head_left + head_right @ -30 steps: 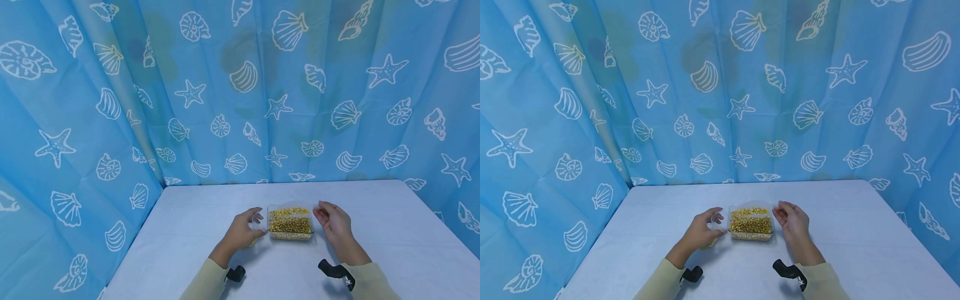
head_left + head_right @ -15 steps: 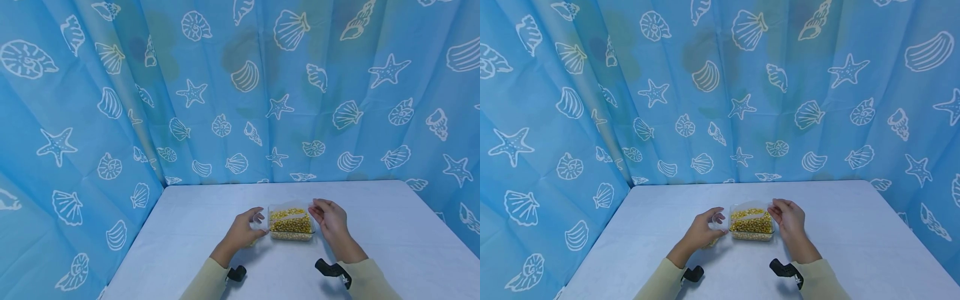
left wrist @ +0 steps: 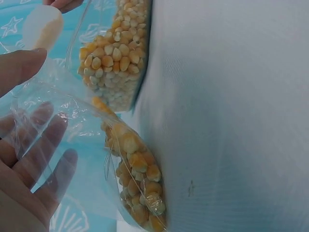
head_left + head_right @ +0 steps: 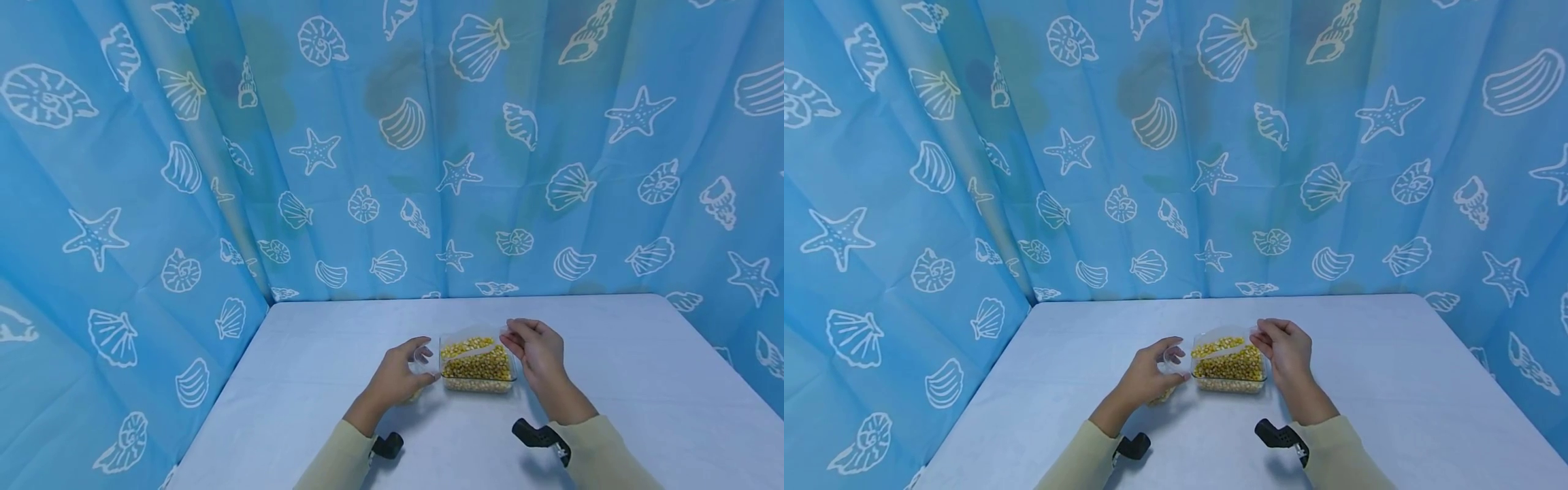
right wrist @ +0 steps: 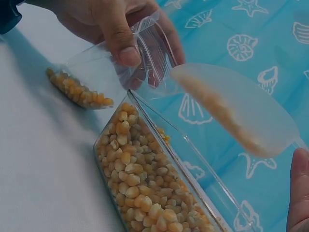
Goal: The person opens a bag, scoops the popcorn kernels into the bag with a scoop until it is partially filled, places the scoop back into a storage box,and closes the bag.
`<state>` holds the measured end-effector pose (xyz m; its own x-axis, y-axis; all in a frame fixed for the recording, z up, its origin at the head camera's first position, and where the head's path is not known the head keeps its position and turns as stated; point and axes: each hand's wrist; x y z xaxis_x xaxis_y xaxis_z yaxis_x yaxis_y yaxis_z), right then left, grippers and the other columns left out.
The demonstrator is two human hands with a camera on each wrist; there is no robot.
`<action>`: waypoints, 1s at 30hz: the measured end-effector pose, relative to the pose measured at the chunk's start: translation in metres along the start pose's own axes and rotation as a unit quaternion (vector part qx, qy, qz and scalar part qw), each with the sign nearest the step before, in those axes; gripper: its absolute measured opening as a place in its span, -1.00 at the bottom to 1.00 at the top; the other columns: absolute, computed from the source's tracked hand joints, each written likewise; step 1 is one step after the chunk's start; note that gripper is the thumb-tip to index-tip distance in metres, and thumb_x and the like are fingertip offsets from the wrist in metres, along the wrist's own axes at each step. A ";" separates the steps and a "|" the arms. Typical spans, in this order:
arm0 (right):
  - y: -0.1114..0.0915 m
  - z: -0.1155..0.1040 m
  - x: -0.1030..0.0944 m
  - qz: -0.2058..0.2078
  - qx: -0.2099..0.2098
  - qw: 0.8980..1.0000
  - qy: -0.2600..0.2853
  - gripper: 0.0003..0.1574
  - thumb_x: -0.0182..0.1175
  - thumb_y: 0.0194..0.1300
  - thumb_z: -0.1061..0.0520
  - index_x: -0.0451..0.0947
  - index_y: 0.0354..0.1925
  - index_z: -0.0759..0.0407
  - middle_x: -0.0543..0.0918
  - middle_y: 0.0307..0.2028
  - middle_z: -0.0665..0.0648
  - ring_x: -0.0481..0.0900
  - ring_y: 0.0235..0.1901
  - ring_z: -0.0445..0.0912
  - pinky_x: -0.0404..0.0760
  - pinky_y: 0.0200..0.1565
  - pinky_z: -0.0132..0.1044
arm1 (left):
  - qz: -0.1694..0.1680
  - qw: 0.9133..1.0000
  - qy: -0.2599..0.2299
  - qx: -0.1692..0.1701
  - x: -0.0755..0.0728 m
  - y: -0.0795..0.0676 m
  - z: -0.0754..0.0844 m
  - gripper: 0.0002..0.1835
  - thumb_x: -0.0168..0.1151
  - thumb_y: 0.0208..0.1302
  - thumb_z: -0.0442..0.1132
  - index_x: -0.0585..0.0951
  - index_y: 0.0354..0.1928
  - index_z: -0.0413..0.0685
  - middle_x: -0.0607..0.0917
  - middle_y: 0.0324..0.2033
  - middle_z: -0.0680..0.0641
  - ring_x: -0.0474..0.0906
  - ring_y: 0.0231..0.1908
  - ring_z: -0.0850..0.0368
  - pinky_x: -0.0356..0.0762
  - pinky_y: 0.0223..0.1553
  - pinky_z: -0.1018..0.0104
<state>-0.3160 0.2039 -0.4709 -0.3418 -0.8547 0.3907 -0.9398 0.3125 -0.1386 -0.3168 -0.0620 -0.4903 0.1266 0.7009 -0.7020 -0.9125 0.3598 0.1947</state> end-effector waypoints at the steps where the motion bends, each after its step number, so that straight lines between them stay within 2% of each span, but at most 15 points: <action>1: 0.000 0.000 0.000 -0.003 -0.006 1.000 -0.004 -0.67 0.26 0.33 0.15 0.44 0.00 0.23 0.57 -0.15 0.18 0.67 -0.22 -0.08 0.61 -0.08 -0.27 | 0.000 1.000 0.000 -0.003 0.000 0.000 0.000 -0.26 0.46 0.10 0.01 0.43 0.33 0.08 0.64 -0.10 0.24 0.52 -0.02 0.13 0.49 0.04 0.02; 6: 0.001 0.002 0.001 -0.005 -0.027 1.000 -0.015 -0.65 0.31 0.30 0.14 0.46 -0.02 0.25 0.59 -0.18 0.19 0.68 -0.23 -0.04 0.63 -0.11 -0.24 | -0.004 1.000 -0.001 -0.011 -0.001 0.000 0.001 -0.26 0.45 0.10 0.01 0.42 0.34 0.09 0.63 -0.10 0.25 0.52 -0.01 0.11 0.49 0.05 0.01; 14: 0.020 0.019 -0.011 -0.029 -0.035 0.999 -0.004 -0.62 0.36 0.25 0.08 0.51 -0.04 0.20 0.61 -0.16 0.20 0.67 -0.19 0.01 0.63 -0.10 -0.21 | -0.003 1.000 -0.004 -0.007 -0.002 0.000 0.000 -0.25 0.45 0.11 0.03 0.42 0.34 0.04 0.63 -0.11 0.24 0.52 -0.01 0.12 0.50 0.03 0.02; 25: 0.004 0.003 0.000 -0.033 -0.043 0.998 -0.014 -0.65 0.33 0.28 0.10 0.49 -0.06 0.24 0.58 -0.17 0.20 0.67 -0.23 -0.01 0.63 -0.11 -0.22 | -0.003 1.000 -0.005 -0.021 -0.002 0.000 0.002 -0.27 0.46 0.09 0.03 0.43 0.33 0.14 0.62 -0.10 0.26 0.52 0.01 0.10 0.48 0.06 -0.01; 30: -0.002 -0.007 0.009 -0.003 -0.012 1.000 -0.028 -0.70 0.24 0.34 0.18 0.45 -0.02 0.26 0.56 -0.17 0.18 0.67 -0.27 -0.07 0.63 -0.12 -0.26 | -0.003 1.000 -0.008 -0.027 -0.003 0.000 0.003 -0.26 0.45 0.09 0.04 0.43 0.33 0.13 0.62 -0.10 0.27 0.51 0.02 0.09 0.48 0.05 -0.02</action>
<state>-0.3172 0.1984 -0.4605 -0.3361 -0.8786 0.3394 -0.9418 0.3159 -0.1149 -0.3158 -0.0627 -0.4861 0.1389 0.7089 -0.6915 -0.9311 0.3313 0.1527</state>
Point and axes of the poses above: each hand's wrist, its own y-axis towards the middle knuckle, its own x-axis out of the palm, z = x × y
